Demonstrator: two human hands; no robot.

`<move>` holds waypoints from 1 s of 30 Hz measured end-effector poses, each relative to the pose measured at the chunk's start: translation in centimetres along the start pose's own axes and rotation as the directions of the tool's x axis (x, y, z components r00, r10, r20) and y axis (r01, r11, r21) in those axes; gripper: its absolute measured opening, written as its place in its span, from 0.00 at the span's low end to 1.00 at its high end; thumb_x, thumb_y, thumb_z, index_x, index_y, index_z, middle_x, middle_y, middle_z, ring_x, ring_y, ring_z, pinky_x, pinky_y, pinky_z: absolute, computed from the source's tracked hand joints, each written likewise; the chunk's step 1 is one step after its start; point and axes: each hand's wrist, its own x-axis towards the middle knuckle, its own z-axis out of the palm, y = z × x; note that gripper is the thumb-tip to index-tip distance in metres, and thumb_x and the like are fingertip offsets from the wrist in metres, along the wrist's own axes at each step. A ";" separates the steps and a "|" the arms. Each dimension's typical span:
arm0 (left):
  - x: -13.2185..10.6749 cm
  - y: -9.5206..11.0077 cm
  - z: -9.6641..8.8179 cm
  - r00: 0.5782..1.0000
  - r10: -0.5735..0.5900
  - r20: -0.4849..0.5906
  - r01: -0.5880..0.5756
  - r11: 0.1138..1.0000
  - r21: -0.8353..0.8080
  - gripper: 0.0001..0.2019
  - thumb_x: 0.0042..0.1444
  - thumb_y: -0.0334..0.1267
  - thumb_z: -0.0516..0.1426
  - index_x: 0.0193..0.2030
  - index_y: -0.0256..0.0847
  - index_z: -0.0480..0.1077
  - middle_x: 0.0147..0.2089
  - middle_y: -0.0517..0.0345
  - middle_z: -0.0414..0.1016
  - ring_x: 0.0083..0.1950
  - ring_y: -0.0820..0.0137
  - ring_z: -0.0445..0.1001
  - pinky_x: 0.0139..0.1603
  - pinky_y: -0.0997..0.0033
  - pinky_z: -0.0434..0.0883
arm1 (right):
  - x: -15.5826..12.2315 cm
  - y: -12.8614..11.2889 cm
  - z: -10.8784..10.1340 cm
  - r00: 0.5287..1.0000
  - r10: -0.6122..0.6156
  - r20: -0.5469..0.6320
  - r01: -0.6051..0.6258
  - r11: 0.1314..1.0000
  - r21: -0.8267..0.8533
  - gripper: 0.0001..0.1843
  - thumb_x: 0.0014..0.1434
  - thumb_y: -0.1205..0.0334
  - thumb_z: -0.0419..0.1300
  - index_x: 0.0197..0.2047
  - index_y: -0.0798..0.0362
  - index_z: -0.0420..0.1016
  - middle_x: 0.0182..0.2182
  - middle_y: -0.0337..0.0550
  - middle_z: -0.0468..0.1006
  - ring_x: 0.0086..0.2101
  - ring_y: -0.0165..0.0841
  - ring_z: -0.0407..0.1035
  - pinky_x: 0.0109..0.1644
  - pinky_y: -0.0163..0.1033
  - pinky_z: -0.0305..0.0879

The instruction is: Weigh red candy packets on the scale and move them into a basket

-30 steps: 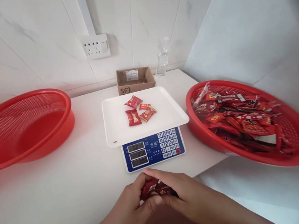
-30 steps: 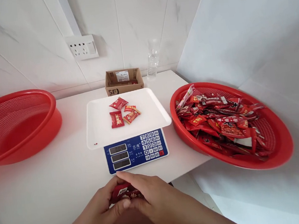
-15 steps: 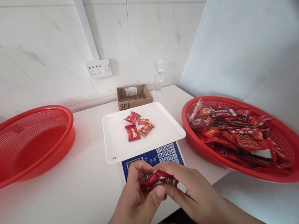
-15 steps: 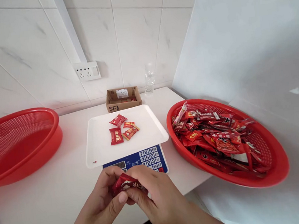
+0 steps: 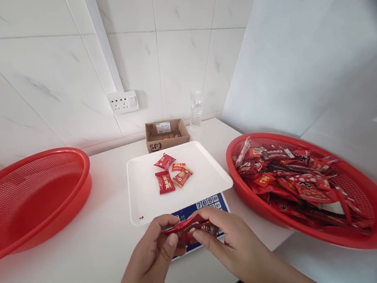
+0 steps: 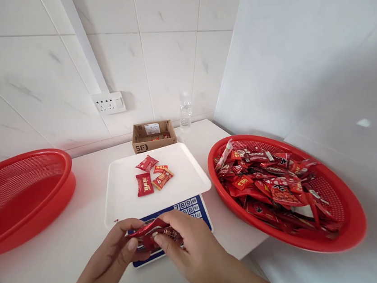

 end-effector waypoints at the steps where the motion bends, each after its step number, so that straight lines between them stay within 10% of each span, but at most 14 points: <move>1: 0.3 0.4 -0.2 1.000 0.004 0.011 -0.004 1.000 0.021 0.15 0.59 0.51 0.51 0.46 0.46 0.66 0.44 0.56 0.75 0.43 0.66 0.72 0.47 0.65 0.69 | 0.0 0.1 -0.2 1.000 0.004 -0.014 -0.004 0.999 0.037 0.10 0.62 0.57 0.52 0.42 0.51 0.71 0.35 0.40 0.77 0.34 0.30 0.71 0.37 0.34 0.65; 5: 2.8 2.3 -1.4 0.990 0.126 -0.069 -0.102 0.954 0.284 0.13 0.59 0.47 0.50 0.44 0.45 0.69 0.38 0.58 0.76 0.41 0.65 0.73 0.42 0.67 0.70 | -0.3 0.9 -0.9 0.989 0.048 -0.137 -0.037 0.996 0.085 0.14 0.62 0.55 0.52 0.48 0.49 0.69 0.40 0.43 0.78 0.39 0.33 0.72 0.40 0.35 0.68; 9: 7.2 4.2 -2.7 0.916 0.358 -0.183 -0.148 0.725 0.672 0.12 0.59 0.42 0.49 0.45 0.45 0.70 0.41 0.57 0.76 0.41 0.65 0.74 0.42 0.68 0.69 | -0.9 1.7 -1.3 0.967 0.090 -0.237 -0.088 0.996 0.017 0.16 0.60 0.52 0.53 0.47 0.49 0.71 0.41 0.45 0.79 0.38 0.35 0.73 0.38 0.36 0.70; 16: 13.3 4.6 -2.0 0.908 0.377 -0.180 -0.093 0.602 0.793 0.11 0.56 0.33 0.49 0.38 0.43 0.72 0.40 0.58 0.78 0.40 0.67 0.74 0.40 0.71 0.68 | -2.2 2.0 -2.2 0.965 0.109 -0.239 -0.103 0.994 0.035 0.16 0.59 0.51 0.53 0.44 0.50 0.73 0.38 0.45 0.79 0.34 0.34 0.74 0.36 0.36 0.71; 30: 10.3 4.8 -2.4 0.886 0.440 -0.148 -0.109 0.506 0.855 0.12 0.59 0.41 0.49 0.43 0.45 0.72 0.47 0.56 0.73 0.45 0.65 0.70 0.41 0.68 0.68 | -2.5 2.4 -2.6 0.954 0.032 -0.298 -0.056 0.996 -0.071 0.15 0.59 0.51 0.54 0.42 0.48 0.75 0.35 0.42 0.81 0.33 0.33 0.74 0.35 0.35 0.72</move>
